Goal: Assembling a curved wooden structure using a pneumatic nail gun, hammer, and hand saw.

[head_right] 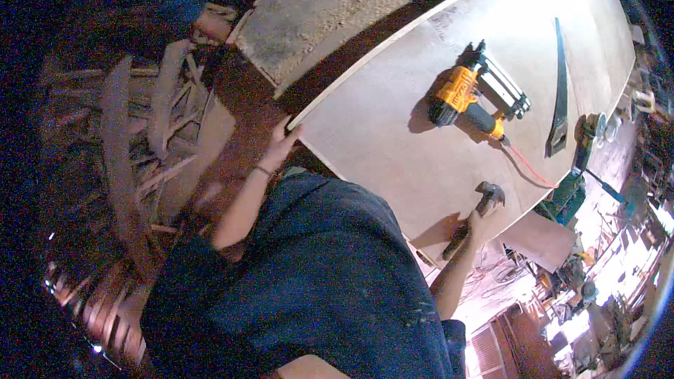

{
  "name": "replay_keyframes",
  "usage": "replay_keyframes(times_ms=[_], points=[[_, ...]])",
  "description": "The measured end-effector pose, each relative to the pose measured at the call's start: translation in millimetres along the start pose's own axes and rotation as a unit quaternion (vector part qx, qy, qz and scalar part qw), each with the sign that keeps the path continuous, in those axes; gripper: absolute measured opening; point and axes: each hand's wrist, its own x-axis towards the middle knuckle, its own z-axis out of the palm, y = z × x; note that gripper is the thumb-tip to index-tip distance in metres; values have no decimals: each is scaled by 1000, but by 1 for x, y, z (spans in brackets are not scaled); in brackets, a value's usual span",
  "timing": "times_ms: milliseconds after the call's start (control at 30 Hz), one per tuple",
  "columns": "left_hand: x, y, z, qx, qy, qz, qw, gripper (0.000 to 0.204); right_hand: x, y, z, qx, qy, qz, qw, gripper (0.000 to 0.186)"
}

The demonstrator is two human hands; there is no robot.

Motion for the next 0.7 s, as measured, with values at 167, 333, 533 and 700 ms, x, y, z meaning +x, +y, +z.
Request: replay_keyframes(times_ms=[167,333,533,700], points=[[3,-2,11,14,21,28,999,87,-46,47,54,66,-37,60,995,36],[20,-7,0,69,-33,32,997,86,-78,-16,42,239,-129,256,928,28],[69,65,11,177,-159,139,961,88,-134,-124,36,385,-96,-29,917,27],[123,72,67,231,-190,45,953,97,-96,-248,13,169,-215,-64,960,33]])
